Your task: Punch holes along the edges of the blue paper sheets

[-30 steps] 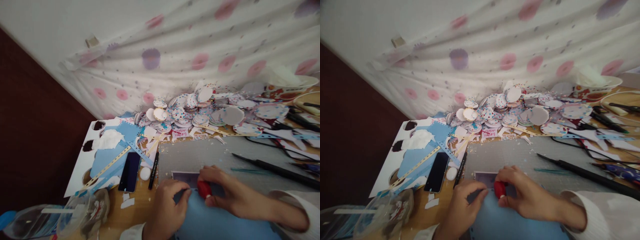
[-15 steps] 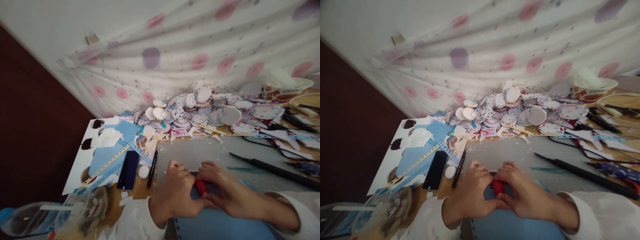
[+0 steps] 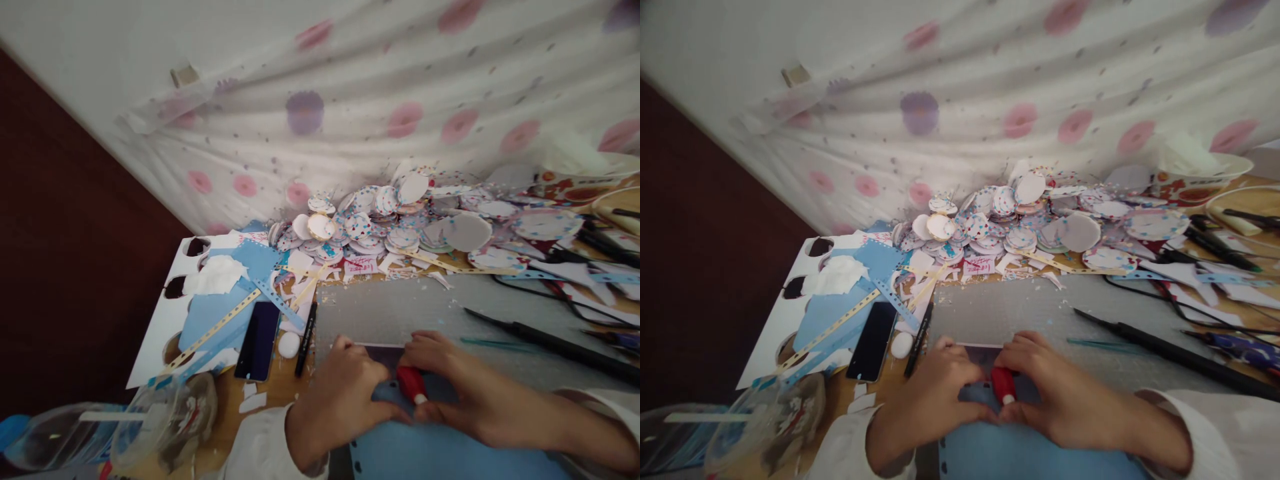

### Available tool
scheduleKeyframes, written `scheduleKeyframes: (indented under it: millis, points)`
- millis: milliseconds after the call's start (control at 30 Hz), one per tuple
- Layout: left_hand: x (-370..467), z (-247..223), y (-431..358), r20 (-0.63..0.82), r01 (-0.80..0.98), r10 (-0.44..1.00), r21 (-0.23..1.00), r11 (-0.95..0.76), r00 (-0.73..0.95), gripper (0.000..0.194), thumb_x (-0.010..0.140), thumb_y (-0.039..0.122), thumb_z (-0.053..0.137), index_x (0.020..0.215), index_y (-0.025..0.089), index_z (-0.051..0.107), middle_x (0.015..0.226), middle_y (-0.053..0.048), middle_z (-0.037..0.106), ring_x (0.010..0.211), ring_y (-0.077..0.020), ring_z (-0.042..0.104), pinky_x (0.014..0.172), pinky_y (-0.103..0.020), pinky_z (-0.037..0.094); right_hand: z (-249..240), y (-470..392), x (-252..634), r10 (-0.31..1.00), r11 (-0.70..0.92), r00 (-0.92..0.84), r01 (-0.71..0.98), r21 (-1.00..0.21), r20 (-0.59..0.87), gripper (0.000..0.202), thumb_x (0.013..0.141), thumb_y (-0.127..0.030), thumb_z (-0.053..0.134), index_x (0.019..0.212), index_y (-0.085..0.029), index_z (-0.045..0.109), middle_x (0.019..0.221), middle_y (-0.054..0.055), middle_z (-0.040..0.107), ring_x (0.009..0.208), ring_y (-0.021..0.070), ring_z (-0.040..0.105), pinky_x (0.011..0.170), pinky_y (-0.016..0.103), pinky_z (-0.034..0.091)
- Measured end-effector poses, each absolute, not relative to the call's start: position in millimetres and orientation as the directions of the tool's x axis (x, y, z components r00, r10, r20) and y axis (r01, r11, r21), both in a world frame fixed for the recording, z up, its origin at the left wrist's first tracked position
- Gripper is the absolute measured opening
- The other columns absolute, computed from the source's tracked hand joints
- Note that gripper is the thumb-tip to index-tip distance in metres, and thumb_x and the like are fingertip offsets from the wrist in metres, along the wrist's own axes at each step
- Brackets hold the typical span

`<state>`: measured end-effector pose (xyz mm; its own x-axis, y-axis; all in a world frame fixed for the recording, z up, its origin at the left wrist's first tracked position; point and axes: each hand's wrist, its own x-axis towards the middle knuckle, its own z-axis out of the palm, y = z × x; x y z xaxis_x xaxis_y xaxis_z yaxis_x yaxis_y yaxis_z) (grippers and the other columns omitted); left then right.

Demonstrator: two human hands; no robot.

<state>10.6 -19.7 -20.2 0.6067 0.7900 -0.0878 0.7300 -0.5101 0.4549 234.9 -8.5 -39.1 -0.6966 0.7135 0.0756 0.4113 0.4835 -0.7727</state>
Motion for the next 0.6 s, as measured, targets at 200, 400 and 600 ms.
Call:
scheduleKeyframes:
  millis: [200,400,600]
  points:
    - [5.4,-19.7,-25.1,-0.105,0.734,0.807,0.495,-0.464,0.581,0.03,0.085,0.052,0.075,0.076,0.024,0.079,0.068,-0.002,0.072,0.076,-0.0214,0.068,0.082,-0.035,0.044,-37.3,-4.0,241.9,0.752,0.385,-0.658,0.416,-0.823,0.019,0.02,0.089,-0.043,0.067,0.093,-0.024,0.066,0.096,0.005,0.07,0.094,0.0256,0.065,0.085,0.043,0.053]
    - [2.3,-13.4,-24.6,-0.111,0.723,0.825,0.554,-0.412,0.555,0.018,0.087,0.036,0.077,0.078,0.022,0.079,0.073,-0.001,0.075,0.08,-0.0191,0.068,0.087,-0.034,0.043,-32.3,-5.7,242.4,0.709,0.416,-0.704,0.446,-0.792,-0.024,0.029,0.087,-0.047,0.069,0.103,-0.023,0.069,0.098,0.008,0.07,0.097,0.0273,0.064,0.089,0.046,0.051]
    - [4.2,-16.9,-26.9,-0.072,0.7,0.832,0.583,-0.413,0.551,0.015,0.09,0.03,0.075,0.079,0.021,0.078,0.077,0.0,0.077,0.084,-0.0186,0.068,0.091,-0.036,0.041,-34.9,-8.5,240.4,0.733,0.338,-0.675,0.472,-0.814,-0.087,0.041,0.079,-0.038,0.076,0.117,-0.025,0.068,0.103,0.007,0.07,0.102,0.0277,0.065,0.09,0.044,0.053]
